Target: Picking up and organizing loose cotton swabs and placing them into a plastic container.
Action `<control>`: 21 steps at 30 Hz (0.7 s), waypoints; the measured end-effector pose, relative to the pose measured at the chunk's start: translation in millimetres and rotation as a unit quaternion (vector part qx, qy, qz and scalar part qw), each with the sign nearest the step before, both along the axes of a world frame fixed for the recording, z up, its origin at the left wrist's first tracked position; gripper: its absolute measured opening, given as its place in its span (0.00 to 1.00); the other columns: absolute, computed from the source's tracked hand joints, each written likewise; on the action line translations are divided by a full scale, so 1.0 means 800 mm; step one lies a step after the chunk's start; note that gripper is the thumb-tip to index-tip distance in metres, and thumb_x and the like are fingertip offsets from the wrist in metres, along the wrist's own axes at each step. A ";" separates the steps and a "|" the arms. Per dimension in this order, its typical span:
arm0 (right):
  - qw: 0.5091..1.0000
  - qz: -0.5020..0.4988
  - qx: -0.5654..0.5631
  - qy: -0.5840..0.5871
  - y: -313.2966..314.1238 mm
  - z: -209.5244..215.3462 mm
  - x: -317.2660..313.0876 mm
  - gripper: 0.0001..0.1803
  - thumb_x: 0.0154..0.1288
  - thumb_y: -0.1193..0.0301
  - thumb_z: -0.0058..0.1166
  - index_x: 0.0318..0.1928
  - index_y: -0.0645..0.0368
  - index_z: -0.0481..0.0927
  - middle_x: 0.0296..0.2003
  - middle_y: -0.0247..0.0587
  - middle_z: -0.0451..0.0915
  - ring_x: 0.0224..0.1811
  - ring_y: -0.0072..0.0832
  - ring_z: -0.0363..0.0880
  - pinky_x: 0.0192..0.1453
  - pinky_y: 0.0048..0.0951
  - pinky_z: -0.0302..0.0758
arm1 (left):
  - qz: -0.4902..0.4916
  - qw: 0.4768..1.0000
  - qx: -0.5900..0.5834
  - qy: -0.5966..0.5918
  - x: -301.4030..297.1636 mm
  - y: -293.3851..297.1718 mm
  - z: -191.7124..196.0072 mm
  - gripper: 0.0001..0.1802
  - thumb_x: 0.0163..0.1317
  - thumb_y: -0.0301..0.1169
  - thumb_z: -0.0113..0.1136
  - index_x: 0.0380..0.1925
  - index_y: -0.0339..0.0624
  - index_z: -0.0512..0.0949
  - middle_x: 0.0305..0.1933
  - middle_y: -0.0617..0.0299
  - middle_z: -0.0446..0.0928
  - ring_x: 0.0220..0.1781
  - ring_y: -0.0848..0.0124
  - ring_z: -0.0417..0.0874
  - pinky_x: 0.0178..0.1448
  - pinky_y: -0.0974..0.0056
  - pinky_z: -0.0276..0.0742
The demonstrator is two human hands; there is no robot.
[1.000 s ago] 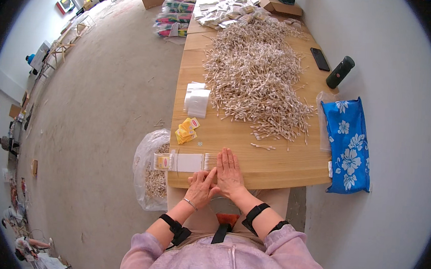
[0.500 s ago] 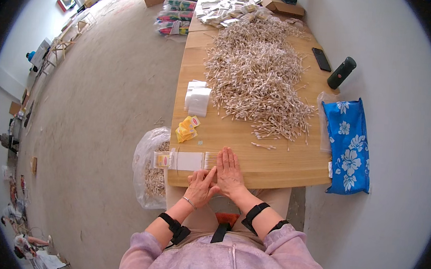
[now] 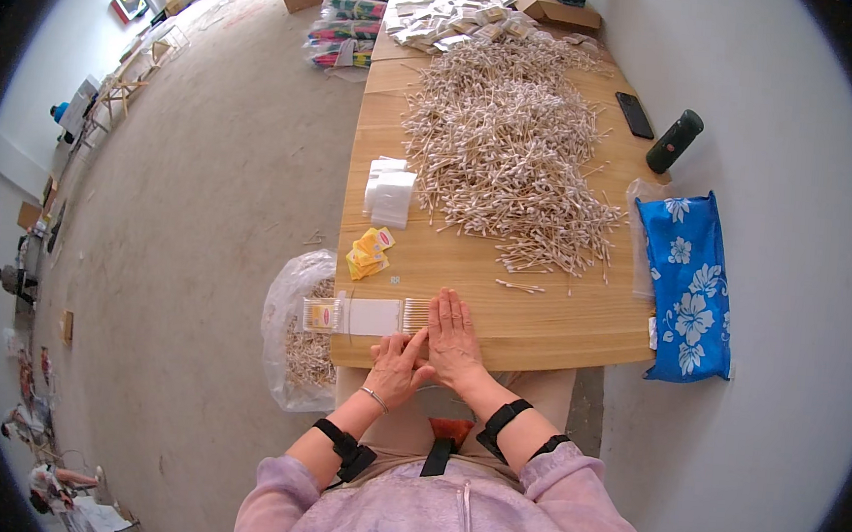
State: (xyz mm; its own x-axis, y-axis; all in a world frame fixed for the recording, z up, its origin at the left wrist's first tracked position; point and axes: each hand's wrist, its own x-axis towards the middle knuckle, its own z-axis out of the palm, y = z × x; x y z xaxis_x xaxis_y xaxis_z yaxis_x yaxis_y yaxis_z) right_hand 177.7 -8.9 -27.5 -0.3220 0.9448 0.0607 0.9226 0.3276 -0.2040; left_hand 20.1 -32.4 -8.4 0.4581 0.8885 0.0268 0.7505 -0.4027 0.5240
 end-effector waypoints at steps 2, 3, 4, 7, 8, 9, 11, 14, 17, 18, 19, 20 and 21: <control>1.000 0.004 0.010 -0.008 -0.001 -0.001 -0.001 0.56 0.55 0.43 0.49 0.68 0.74 0.43 0.71 0.63 0.41 0.75 0.52 0.36 0.77 0.46 0.36 | 0.000 1.000 0.002 -0.001 -0.001 0.000 0.000 0.39 0.59 0.51 0.56 0.67 0.49 0.59 0.51 0.54 0.66 0.53 0.56 0.64 0.57 0.54 0.56; 1.000 0.004 0.010 -0.008 -0.001 -0.001 -0.001 0.56 0.55 0.43 0.49 0.68 0.74 0.43 0.71 0.63 0.41 0.75 0.52 0.36 0.77 0.46 0.36 | 0.001 1.000 0.005 -0.002 -0.001 -0.001 0.000 0.39 0.59 0.51 0.56 0.68 0.49 0.58 0.51 0.54 0.66 0.53 0.56 0.65 0.57 0.54 0.56; 1.000 0.004 0.006 -0.009 -0.001 -0.001 -0.001 0.56 0.55 0.43 0.49 0.69 0.74 0.43 0.71 0.63 0.41 0.75 0.51 0.35 0.77 0.46 0.36 | 0.001 1.000 0.004 -0.002 -0.002 -0.001 0.000 0.39 0.59 0.51 0.56 0.68 0.49 0.58 0.51 0.54 0.66 0.53 0.56 0.65 0.57 0.54 0.56; 1.000 0.004 -0.002 -0.017 -0.001 -0.001 0.001 0.56 0.55 0.43 0.50 0.69 0.73 0.42 0.71 0.62 0.41 0.75 0.51 0.35 0.77 0.46 0.35 | 0.000 1.000 -0.011 0.006 0.000 0.000 0.004 0.40 0.59 0.51 0.56 0.68 0.48 0.57 0.51 0.54 0.66 0.53 0.56 0.65 0.57 0.54 0.56; 1.000 0.001 -0.004 -0.023 0.000 -0.001 0.001 0.56 0.55 0.43 0.50 0.69 0.73 0.42 0.71 0.62 0.40 0.75 0.51 0.35 0.77 0.46 0.35 | 0.006 1.000 -0.008 -0.006 0.001 0.000 0.002 0.41 0.59 0.51 0.56 0.68 0.47 0.56 0.50 0.54 0.66 0.53 0.56 0.65 0.56 0.54 0.56; 1.000 0.001 -0.004 -0.023 -0.001 -0.001 0.000 0.56 0.55 0.43 0.50 0.69 0.73 0.42 0.71 0.62 0.40 0.75 0.51 0.35 0.77 0.46 0.35 | 0.013 1.000 -0.006 -0.018 0.002 0.001 0.002 0.41 0.59 0.52 0.55 0.68 0.46 0.56 0.50 0.54 0.66 0.52 0.56 0.65 0.56 0.54 0.56; 0.999 0.000 0.009 -0.040 0.000 0.000 0.000 0.57 0.55 0.42 0.50 0.69 0.73 0.42 0.71 0.62 0.40 0.75 0.51 0.35 0.77 0.46 0.35 | 0.015 1.000 -0.009 0.004 0.003 0.001 0.000 0.42 0.59 0.52 0.55 0.69 0.45 0.55 0.50 0.54 0.66 0.52 0.56 0.65 0.56 0.54 0.56; 0.999 0.006 -0.006 -0.040 -0.001 0.003 -0.001 0.57 0.55 0.43 0.50 0.69 0.72 0.41 0.71 0.62 0.40 0.75 0.51 0.34 0.77 0.45 0.35 | 0.018 0.999 -0.015 0.034 0.004 0.002 0.000 0.43 0.58 0.52 0.55 0.69 0.45 0.54 0.50 0.54 0.65 0.52 0.57 0.64 0.55 0.53 0.56; 1.000 0.007 -0.008 -0.004 -0.001 0.004 0.000 0.55 0.56 0.45 0.50 0.69 0.72 0.41 0.71 0.62 0.39 0.75 0.51 0.34 0.77 0.45 0.34 | 0.021 0.999 -0.015 0.040 0.007 0.003 0.002 0.44 0.58 0.53 0.56 0.69 0.45 0.54 0.51 0.54 0.66 0.52 0.57 0.64 0.55 0.53 0.56; 1.000 0.007 -0.007 -0.004 -0.001 0.004 0.001 0.55 0.56 0.45 0.50 0.69 0.72 0.41 0.71 0.62 0.39 0.75 0.51 0.34 0.77 0.45 0.34 | 0.022 0.999 -0.014 0.038 0.007 0.003 0.002 0.43 0.58 0.52 0.56 0.69 0.45 0.54 0.51 0.54 0.66 0.52 0.56 0.65 0.55 0.53 0.56; 1.000 0.007 -0.006 0.003 -0.001 0.005 0.001 0.55 0.56 0.46 0.50 0.69 0.72 0.40 0.71 0.62 0.39 0.75 0.51 0.34 0.77 0.45 0.34 | 0.022 0.999 -0.014 0.038 0.007 0.004 0.001 0.43 0.58 0.52 0.56 0.69 0.45 0.54 0.51 0.54 0.66 0.52 0.56 0.65 0.55 0.53 0.56; 1.000 0.006 -0.005 0.011 -0.001 0.005 0.000 0.54 0.56 0.47 0.49 0.69 0.72 0.40 0.71 0.62 0.38 0.75 0.51 0.34 0.77 0.45 0.34 | 0.023 0.999 -0.004 0.027 0.007 0.003 0.000 0.43 0.58 0.52 0.56 0.69 0.45 0.54 0.51 0.53 0.66 0.52 0.56 0.65 0.56 0.53 0.56; 1.000 0.006 -0.005 0.011 -0.001 0.005 0.000 0.54 0.56 0.47 0.49 0.69 0.72 0.40 0.71 0.62 0.38 0.75 0.51 0.34 0.77 0.45 0.34 | 0.025 1.000 0.006 0.016 0.007 0.003 -0.001 0.43 0.58 0.52 0.56 0.69 0.45 0.55 0.51 0.53 0.66 0.52 0.56 0.65 0.56 0.53 0.56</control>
State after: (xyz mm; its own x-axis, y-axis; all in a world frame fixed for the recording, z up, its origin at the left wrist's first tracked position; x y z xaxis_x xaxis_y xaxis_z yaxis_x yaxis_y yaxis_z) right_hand 178.0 -9.4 -23.9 -0.3329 0.9411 0.0587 0.9137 0.3373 -0.2268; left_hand 25.6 -29.7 -9.2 0.4145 0.9098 0.0232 0.7858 -0.3707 0.4951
